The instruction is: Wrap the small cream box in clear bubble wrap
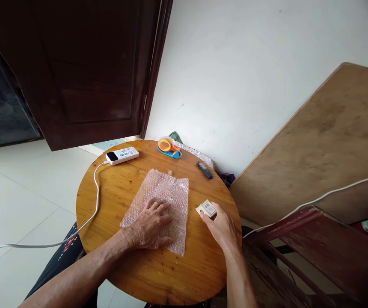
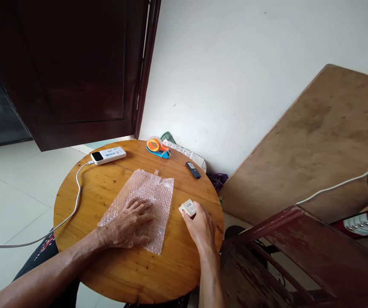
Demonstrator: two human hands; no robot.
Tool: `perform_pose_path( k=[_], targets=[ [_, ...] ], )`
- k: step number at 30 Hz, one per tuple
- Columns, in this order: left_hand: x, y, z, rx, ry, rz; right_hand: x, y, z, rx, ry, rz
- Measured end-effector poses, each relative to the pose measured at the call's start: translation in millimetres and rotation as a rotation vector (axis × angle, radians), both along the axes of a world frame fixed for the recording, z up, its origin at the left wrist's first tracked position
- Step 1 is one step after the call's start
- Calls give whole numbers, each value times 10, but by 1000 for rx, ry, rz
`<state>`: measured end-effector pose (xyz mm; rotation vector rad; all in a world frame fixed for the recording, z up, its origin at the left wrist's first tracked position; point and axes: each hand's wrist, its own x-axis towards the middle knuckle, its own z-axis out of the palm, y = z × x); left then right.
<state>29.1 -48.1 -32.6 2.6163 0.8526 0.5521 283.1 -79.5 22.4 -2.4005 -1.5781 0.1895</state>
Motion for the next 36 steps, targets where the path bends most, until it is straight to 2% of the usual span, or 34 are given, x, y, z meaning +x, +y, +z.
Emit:
perform_pose_path(
  k=[2,5,8,10,12,15,18,20,23,29,36],
  targets=[
    [5,-10,37,-19,-36,10,-73,-7,42,112,92,26],
    [-14,3,118,-75,-166,82,-280,38,129,306,281,159],
    [-66,75,179,-181,-412,312,-546,134,171,391,428,334],
    [-103,149,184,-298,-617,501,-710,219,150,387,469,420],
    [-129,225,161,-420,-830,608,-837,305,94,369,468,479],
    [-138,314,110,-587,-1085,639,-940,396,-31,304,428,554],
    [-123,352,84,-767,-1223,654,-942,412,-175,197,385,610],
    [-111,352,87,-841,-1265,658,-910,392,-258,163,393,603],
    [-97,335,95,-836,-1281,642,-874,357,-323,178,440,570],
    [-71,318,69,-892,-1229,651,-933,335,-291,209,460,555],
    [-63,314,108,-912,-1178,683,-930,343,-325,251,424,612]
  ],
)
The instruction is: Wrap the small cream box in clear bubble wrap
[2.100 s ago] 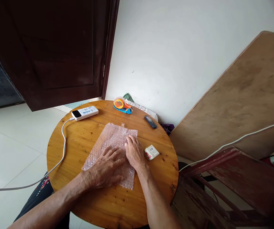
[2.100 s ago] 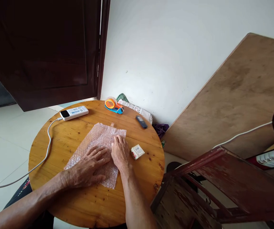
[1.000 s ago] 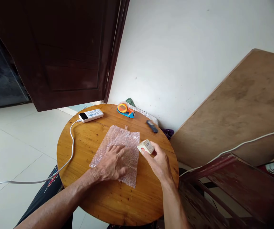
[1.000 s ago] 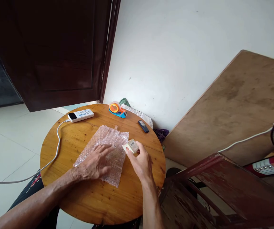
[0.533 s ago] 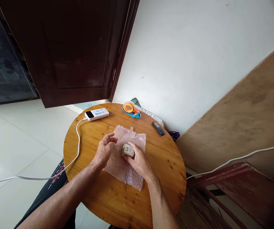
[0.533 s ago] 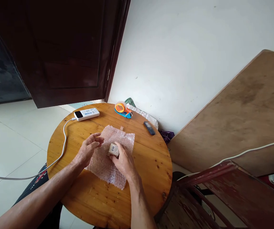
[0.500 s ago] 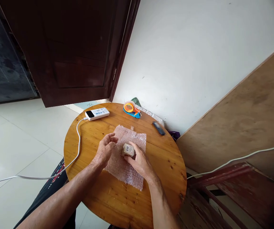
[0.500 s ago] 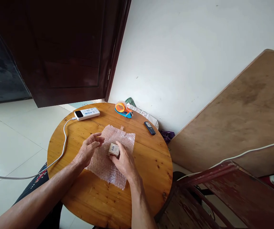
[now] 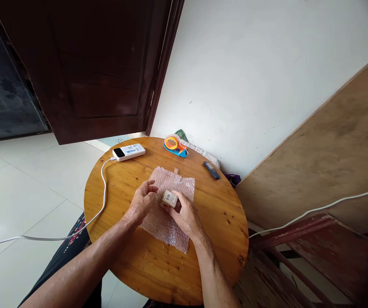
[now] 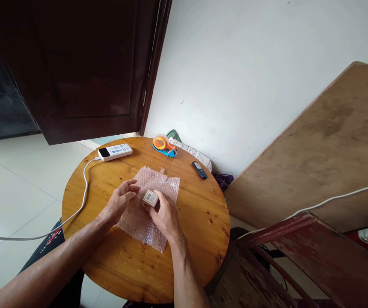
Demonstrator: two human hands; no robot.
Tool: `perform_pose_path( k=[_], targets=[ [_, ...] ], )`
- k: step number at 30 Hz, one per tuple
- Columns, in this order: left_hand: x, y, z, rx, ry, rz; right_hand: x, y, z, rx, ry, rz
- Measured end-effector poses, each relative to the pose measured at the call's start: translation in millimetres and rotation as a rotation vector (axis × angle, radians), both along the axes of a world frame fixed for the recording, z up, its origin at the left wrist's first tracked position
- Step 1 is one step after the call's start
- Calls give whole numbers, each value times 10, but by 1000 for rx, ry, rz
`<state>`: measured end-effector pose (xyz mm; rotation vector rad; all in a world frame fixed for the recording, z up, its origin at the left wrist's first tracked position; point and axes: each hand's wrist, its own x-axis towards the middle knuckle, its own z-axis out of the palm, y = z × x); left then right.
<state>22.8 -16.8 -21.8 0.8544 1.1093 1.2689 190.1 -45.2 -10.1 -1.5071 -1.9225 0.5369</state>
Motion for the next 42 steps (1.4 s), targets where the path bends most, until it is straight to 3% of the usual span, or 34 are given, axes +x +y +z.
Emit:
perform_pose_path(
  k=[10,14,17,21,23,27,31,34,38,42],
  targets=[
    [-3,-6,-28,55,73,-10,12,11,6,0,-23,36],
    [-56,-42,125,127,189,34,23,15,4,0,-28,34],
    [-179,-171,341,292,439,-40,40,10,6,9,-44,43],
    [-399,-445,489,686,980,-377,49,8,12,2,-70,43],
    [-478,-549,427,776,1197,-508,45,8,17,-18,-65,27],
    [-515,-582,164,817,1445,-527,32,2,25,-3,-64,11],
    [-472,-498,-7,859,1487,-513,17,0,13,-3,-68,2],
    [-453,-464,-3,886,1460,-533,24,12,-11,-2,-38,10],
    [-406,-411,187,823,1316,-471,142,23,36,-54,125,51],
    [-269,-232,454,723,1220,-419,346,-16,216,-104,386,99]
  ],
)
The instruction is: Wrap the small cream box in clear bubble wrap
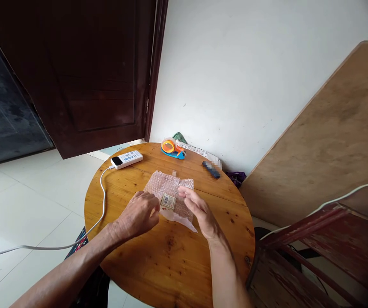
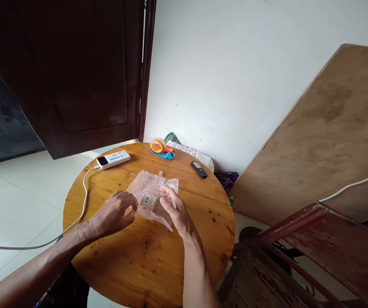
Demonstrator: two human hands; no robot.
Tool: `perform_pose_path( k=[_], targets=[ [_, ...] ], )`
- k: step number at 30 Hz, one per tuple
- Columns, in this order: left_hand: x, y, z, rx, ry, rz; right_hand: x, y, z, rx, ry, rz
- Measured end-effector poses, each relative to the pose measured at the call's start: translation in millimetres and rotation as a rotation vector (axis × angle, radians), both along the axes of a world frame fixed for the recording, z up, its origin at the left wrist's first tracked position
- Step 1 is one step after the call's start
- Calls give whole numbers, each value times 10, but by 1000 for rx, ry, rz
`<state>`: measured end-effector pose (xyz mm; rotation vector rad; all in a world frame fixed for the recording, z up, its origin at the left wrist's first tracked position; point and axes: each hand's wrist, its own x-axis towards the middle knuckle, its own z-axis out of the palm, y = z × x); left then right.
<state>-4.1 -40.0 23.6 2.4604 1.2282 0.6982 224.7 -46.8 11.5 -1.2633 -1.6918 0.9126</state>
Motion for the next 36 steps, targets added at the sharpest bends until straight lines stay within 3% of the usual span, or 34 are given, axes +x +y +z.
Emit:
perform_pose_path(
  k=[3,7,9,14,21,25,29,36],
  targets=[
    [135,192,79,-29,17,98,46,-38,87,-5,0,57],
    [232,388,10,-59,-35,159,-80,-12,22,48,-168,-155],
    [213,431,-33,-109,-115,154,-152,25,-34,58,-172,-243],
    [93,458,-55,-329,-366,40,-220,82,-78,-14,-83,-290],
    [211,553,-139,-492,-403,85,-221,99,-104,-139,0,-287],
    [235,519,-143,-537,-420,48,-189,67,-98,-178,-15,-251],
    [195,456,-139,-528,-377,5,-163,27,-68,-193,-25,-175],
    [194,470,-242,-512,-472,23,-119,58,-150,-131,-37,-209]
  ],
)
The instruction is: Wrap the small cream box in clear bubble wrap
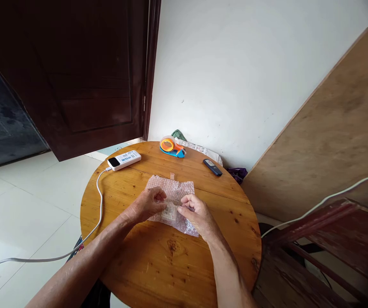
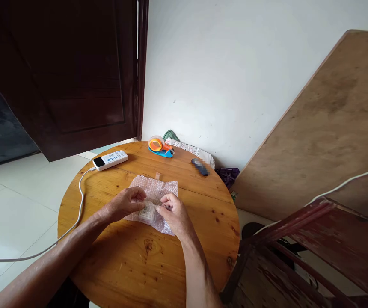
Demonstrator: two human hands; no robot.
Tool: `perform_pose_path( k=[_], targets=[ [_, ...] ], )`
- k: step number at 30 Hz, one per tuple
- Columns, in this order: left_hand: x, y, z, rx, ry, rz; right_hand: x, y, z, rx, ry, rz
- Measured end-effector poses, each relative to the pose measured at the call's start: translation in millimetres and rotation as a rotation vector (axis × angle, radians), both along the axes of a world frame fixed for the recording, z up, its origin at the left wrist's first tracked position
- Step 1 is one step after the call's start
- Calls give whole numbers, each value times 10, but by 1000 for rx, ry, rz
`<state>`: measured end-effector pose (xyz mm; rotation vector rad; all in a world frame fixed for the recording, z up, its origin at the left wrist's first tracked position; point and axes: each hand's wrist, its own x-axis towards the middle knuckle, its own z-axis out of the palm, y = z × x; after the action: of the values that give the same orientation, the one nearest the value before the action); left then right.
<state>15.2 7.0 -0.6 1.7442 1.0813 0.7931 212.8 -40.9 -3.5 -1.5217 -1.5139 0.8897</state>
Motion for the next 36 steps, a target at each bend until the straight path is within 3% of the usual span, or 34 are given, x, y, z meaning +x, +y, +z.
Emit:
perform_pose_path(
  k=[2,4,6,8,11,20,28,32,36],
  targets=[
    [-1,7,-15,-14,-15,-14,8,-3,-2,101,-94,-72],
    [-4,10,-15,-23,-7,-21,-9,-28,35,304,-210,-132],
    [-4,9,-5,-14,14,-16,-55,-69,98,526,-331,-82],
    [-2,6,8,3,42,-12,-122,-115,158,651,-450,59],
    [0,11,12,7,65,-16,-212,-164,202,617,-587,211],
    [-192,60,-42,-19,200,85,-227,-198,224,434,-698,301],
    [-470,-188,87,33,592,352,-309,-199,315,406,-881,345],
    [-438,-216,150,-78,681,307,-313,-148,387,377,-926,390],
    [-403,-162,101,-104,642,327,-309,-111,441,345,-940,427]
  ],
)
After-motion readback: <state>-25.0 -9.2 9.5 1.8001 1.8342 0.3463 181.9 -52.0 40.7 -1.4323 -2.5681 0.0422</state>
